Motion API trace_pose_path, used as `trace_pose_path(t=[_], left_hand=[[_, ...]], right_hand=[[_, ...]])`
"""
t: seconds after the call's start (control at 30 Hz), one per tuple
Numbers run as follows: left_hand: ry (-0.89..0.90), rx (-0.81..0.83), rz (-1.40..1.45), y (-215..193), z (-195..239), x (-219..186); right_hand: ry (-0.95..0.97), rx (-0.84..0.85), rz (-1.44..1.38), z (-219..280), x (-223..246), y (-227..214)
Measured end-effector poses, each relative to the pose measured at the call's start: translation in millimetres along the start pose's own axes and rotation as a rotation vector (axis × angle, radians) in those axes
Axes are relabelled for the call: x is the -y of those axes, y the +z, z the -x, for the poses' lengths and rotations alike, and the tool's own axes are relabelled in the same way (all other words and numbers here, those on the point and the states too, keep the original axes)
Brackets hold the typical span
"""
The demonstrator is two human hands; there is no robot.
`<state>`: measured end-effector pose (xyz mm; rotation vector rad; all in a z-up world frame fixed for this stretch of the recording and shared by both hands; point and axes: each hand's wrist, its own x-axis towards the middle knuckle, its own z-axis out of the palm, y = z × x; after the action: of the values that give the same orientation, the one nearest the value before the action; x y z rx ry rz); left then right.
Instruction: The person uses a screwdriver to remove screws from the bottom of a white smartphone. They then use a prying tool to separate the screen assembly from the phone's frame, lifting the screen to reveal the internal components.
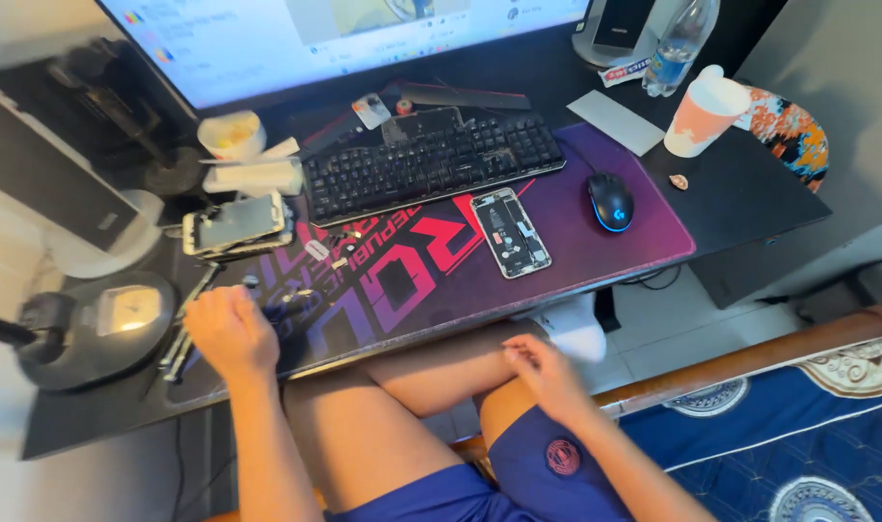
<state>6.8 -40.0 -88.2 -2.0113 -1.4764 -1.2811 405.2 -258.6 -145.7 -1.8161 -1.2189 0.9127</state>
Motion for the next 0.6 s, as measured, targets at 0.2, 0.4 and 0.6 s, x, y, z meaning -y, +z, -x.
trace_pose_path(t=[0.2,0.4,0.6], left_hand=[[-0.024,0.076,-0.107,-8.1,4.4,-2.8],[-0.037,0.206,-0.110,-5.7,-8.1,-20.2],[-0.046,0.382,-0.098,-4.7,-9.5,-18.1]], right_hand=[[-0.246,0.154,0.258,4.4,-12.3,-18.5],[0.009,0.252,0.146,-37.6,-10.2,-15.3],[-0.832,0.516,-0.163,-37.8,106.5,-63.6]])
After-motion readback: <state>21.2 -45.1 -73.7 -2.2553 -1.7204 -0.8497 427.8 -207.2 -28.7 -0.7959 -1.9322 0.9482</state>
